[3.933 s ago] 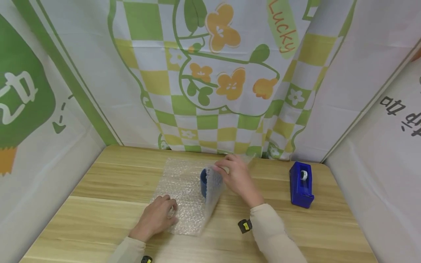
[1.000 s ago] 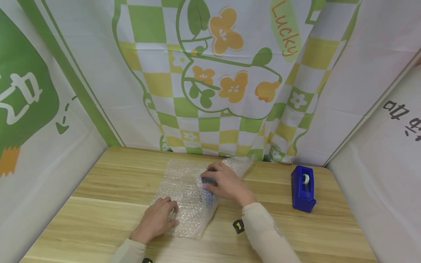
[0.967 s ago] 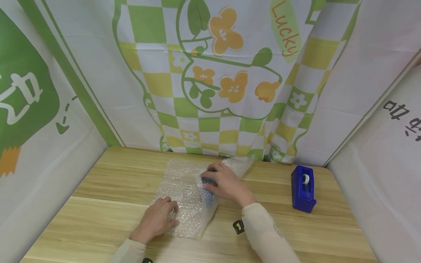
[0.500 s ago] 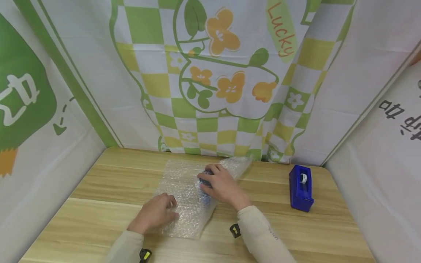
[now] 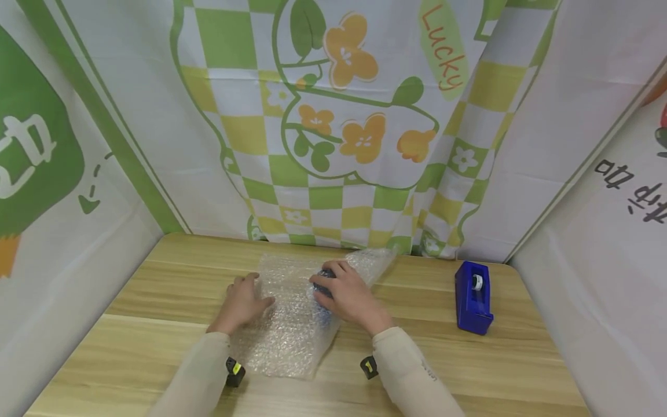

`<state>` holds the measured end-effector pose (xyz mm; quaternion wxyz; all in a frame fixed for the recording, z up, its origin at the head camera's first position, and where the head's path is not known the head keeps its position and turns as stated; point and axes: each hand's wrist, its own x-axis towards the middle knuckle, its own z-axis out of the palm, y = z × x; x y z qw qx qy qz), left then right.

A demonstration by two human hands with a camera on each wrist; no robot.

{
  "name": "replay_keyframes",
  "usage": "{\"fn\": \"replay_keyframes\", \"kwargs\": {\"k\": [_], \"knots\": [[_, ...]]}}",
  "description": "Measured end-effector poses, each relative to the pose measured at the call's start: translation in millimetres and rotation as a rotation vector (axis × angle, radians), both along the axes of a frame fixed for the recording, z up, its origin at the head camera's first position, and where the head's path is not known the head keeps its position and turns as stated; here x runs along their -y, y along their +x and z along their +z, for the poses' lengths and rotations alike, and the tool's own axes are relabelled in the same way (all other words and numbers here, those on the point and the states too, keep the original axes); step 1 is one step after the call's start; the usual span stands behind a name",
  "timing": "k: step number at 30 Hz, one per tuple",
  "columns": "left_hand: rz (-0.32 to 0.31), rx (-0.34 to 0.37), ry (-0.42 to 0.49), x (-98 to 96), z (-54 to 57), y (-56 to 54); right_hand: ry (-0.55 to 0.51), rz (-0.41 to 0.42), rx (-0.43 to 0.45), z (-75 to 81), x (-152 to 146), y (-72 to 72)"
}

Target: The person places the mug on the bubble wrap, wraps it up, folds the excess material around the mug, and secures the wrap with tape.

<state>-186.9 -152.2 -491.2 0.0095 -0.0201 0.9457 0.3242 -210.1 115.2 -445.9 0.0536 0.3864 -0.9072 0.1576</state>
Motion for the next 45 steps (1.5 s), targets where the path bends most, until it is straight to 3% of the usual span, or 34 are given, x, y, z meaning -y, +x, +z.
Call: {"fn": "replay_keyframes", "kwargs": {"k": [7,13,16,20,25,37,41,45], "knots": [[0.084,0.096,0.263,7.3,-1.0,-22.8,-0.011,0.009,0.004,-0.2,1.8,-0.1],[0.188,0.132,0.505,12.1,-1.0,-32.2,-0.024,0.011,0.027,0.3,2.9,0.8],[0.206,0.121,0.551,11.8,1.7,-34.2,-0.028,0.005,0.029,-0.4,2.8,1.1],[0.184,0.08,0.543,8.4,7.9,-36.0,-0.031,0.002,0.019,-2.2,3.2,0.4],[0.079,0.061,0.554,2.1,18.6,-36.6,-0.039,0.003,0.012,-3.3,2.7,-0.2],[-0.33,0.06,0.678,-25.2,36.3,-20.1,-0.05,0.012,0.002,-3.1,1.3,2.1],[-0.411,0.112,0.755,-33.7,37.1,-15.5,-0.06,0.0,-0.007,-4.7,0.3,2.7],[-0.438,0.128,0.816,-39.4,35.4,-13.4,-0.105,-0.017,0.015,-8.6,-2.9,2.8]]}}
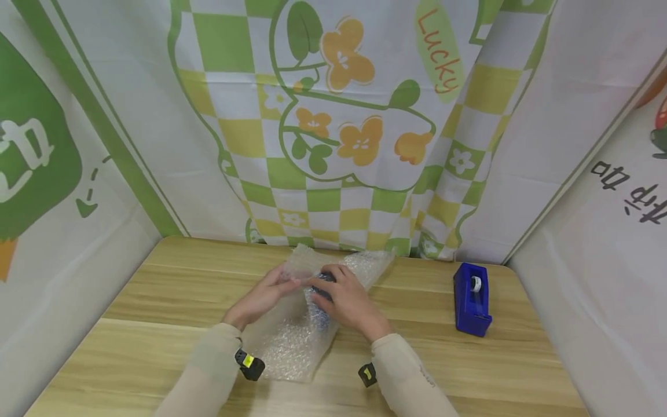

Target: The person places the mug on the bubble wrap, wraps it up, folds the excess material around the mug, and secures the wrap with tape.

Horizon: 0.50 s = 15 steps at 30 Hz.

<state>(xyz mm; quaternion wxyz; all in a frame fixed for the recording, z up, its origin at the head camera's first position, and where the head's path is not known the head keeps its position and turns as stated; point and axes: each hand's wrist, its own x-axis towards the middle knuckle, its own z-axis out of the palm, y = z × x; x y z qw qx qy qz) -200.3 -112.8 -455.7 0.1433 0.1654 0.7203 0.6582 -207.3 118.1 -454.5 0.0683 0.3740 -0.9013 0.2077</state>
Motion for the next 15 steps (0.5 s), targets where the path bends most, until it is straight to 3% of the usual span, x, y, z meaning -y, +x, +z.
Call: {"fn": "replay_keyframes", "kwargs": {"k": [8,15], "knots": [[-0.017,0.015,0.068,0.5,-4.2,-0.3,-0.133,0.015,0.04,-6.9,-0.5,-1.9],[0.0,-0.025,-0.058,-4.0,1.2,3.2,-0.234,0.015,0.12,-5.3,-2.9,-2.0]]}}
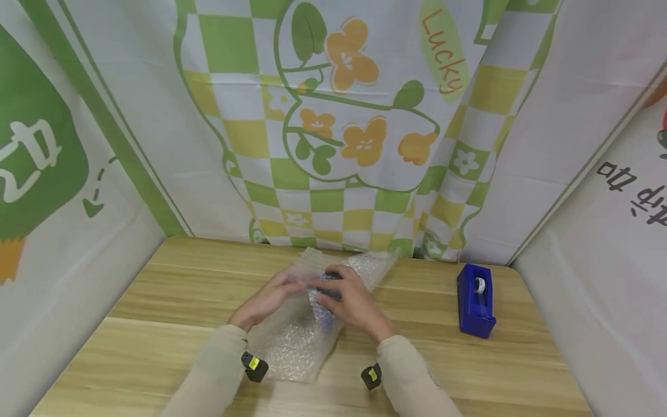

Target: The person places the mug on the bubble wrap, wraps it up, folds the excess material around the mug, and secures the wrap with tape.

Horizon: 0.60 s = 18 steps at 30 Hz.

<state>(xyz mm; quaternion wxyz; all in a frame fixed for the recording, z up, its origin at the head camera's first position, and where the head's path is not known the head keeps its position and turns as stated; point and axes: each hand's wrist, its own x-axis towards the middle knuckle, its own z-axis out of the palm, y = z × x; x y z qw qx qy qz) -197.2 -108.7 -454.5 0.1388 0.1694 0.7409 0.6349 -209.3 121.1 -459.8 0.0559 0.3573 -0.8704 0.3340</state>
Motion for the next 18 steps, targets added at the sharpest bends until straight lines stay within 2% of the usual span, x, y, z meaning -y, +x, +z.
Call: {"fn": "replay_keyframes", "kwargs": {"k": [5,9,14,18], "knots": [[0.019,-0.084,-0.136,-4.9,4.2,2.4,-0.081,0.008,0.084,7.0,-3.5,-2.1],[0.018,-0.177,-0.278,-9.3,9.1,4.9,-0.155,-0.029,0.083,8.9,-4.2,-3.4],[0.011,-0.279,-0.416,-16.5,13.9,9.4,-0.297,-0.159,0.056,15.6,-5.3,1.2],[0.018,-0.373,-0.528,-24.0,17.2,13.5,-0.361,-0.255,0.14,27.9,-5.2,5.9]]}}
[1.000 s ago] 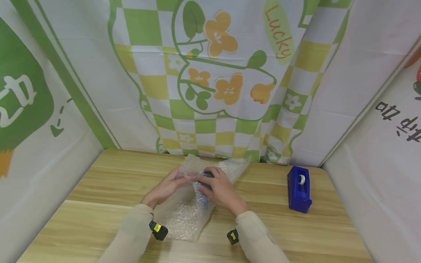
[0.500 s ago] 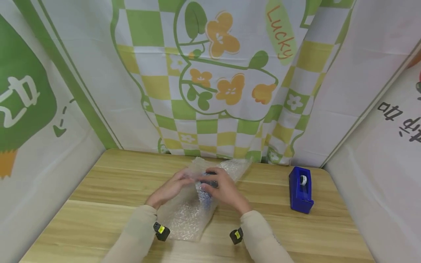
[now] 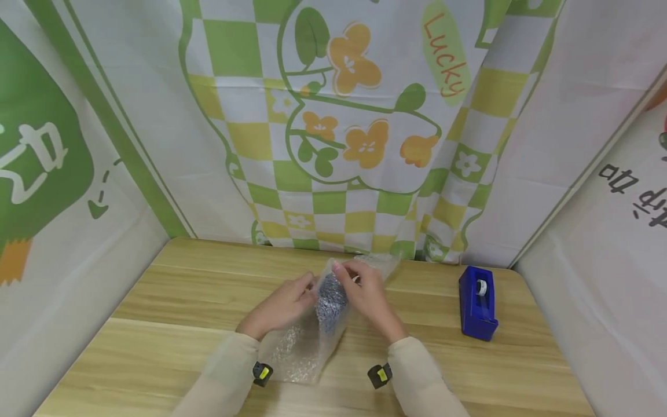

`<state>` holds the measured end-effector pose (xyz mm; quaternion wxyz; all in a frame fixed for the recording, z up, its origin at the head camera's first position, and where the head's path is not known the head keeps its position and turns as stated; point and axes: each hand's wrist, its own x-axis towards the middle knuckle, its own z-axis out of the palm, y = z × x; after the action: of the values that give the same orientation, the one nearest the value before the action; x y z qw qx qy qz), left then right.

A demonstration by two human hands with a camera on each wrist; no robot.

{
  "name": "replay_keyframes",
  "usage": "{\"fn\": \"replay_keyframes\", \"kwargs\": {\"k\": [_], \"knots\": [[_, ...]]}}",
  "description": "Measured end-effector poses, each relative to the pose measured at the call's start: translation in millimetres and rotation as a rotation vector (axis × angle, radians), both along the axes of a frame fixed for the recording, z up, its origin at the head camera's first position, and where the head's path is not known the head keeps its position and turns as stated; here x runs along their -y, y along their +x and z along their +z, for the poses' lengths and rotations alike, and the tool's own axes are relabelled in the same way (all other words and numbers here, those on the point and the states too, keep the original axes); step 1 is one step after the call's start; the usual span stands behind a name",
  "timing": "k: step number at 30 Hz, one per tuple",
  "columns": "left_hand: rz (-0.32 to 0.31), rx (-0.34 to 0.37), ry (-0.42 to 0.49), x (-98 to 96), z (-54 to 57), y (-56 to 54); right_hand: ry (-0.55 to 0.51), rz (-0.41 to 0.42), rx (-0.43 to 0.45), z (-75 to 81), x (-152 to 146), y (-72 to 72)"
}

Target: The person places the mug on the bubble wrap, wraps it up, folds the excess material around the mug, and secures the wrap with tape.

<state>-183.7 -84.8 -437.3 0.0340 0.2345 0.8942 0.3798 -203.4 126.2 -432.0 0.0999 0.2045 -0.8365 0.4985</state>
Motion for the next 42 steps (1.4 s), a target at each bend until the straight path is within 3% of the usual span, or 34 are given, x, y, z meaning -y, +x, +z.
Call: {"fn": "replay_keyframes", "kwargs": {"k": [3,6,10,15,20,27,31,35,39,42], "knots": [[-0.005,-0.107,-0.091,-6.7,0.8,3.9,0.0,-0.034,0.092,7.9,-0.5,3.1],[-0.004,-0.211,-0.181,-12.9,0.1,8.5,0.047,-0.053,0.129,13.1,-2.5,6.7],[0.006,-0.274,-0.263,-18.8,-2.5,14.9,0.109,-0.065,0.138,15.2,-8.2,11.6],[0.042,-0.205,-0.263,-22.6,-6.0,23.5,0.135,-0.062,0.192,11.5,-19.4,16.3],[0.078,-0.139,-0.214,-24.3,-8.9,28.5,0.137,-0.006,0.259,0.5,-30.4,18.3],[0.102,-0.103,-0.137,-26.1,-11.2,28.0,0.118,0.105,0.353,-17.4,-39.1,18.5],[0.123,-0.069,-0.069,-27.6,-11.8,24.9,0.081,0.114,0.372,-23.4,-39.2,17.9],[0.149,-0.088,-0.051,-32.3,-9.8,20.6,0.043,0.094,0.397,-26.4,-37.1,17.9],[0.19,-0.129,-0.094,-40.1,-8.5,15.4,0.018,0.081,0.403,-30.9,-35.9,17.0],[0.227,-0.157,-0.134,-46.9,-9.6,11.2,0.058,0.078,0.323,-37.4,-36.4,15.1]]}}
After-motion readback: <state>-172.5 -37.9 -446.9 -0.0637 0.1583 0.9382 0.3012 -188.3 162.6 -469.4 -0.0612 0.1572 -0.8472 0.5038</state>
